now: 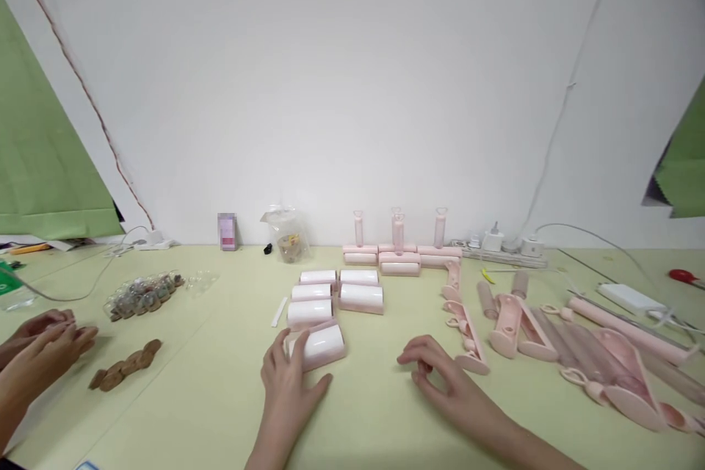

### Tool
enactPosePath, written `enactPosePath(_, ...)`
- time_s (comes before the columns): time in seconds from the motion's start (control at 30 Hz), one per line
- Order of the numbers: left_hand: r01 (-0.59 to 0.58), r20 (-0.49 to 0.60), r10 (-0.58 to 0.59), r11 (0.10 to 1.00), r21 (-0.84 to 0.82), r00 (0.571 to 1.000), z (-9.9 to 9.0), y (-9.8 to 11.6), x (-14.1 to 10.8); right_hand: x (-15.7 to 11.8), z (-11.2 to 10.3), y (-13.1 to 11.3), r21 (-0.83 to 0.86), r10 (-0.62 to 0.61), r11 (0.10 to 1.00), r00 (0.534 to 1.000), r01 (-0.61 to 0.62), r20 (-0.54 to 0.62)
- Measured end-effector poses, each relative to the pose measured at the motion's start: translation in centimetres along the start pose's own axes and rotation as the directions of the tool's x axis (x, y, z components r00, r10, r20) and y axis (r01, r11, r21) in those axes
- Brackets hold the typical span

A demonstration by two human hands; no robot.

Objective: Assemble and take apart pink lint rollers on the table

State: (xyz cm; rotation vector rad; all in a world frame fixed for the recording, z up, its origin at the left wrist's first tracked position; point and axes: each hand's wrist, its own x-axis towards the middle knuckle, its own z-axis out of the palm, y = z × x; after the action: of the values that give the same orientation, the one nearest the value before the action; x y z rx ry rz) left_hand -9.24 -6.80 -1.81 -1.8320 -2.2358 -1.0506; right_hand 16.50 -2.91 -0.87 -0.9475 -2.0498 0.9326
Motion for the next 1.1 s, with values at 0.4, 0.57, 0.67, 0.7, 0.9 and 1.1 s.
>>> enactPosePath(0.4, 0.434, 0.628, 0.113, 0.63, -0.644, 0.77, 0.5, 8.2, 2.4, 0.3, -1.3, 1.3, 0.943, 0.3, 0.188, 0.93, -0.275, 0.212)
enactPosePath(0.57, 0.334, 0.792, 0.241, 0.81, -0.482, 0.561, 2.9, 13.0, 6.3, 0.1, -2.2, 0.6, 0.918, 0.353, -0.065, 0.852, -0.39, 0.387)
enactPosePath(0.67, 0.303, 0.853, 0.22, 0.868, -0.393, 0.473, 3.7, 14.5, 8.0, 0.0, -2.3, 1.0, 0.88, 0.343, -0.193, 0.811, -0.434, 0.475)
enactPosePath(0.7, 0.301, 0.869, 0.207, 0.881, -0.366, 0.45, 3.8, 14.8, 8.5, 0.0, -2.2, 1.2, 0.878, 0.339, -0.224, 0.811, -0.423, 0.477)
enactPosePath(0.9, 0.304, 0.909, 0.15, 0.911, -0.28, 0.389, 4.0, 15.1, 9.7, 0.3, -2.0, 1.8, 0.882, 0.356, -0.263, 0.81, -0.39, 0.465)
enactPosePath(1.1, 0.415, 0.807, 0.286, 0.741, -0.528, 0.516, 2.1, 12.9, 8.3, 0.4, -1.8, 2.3, 0.922, 0.465, -0.043, 0.809, -0.384, 0.359)
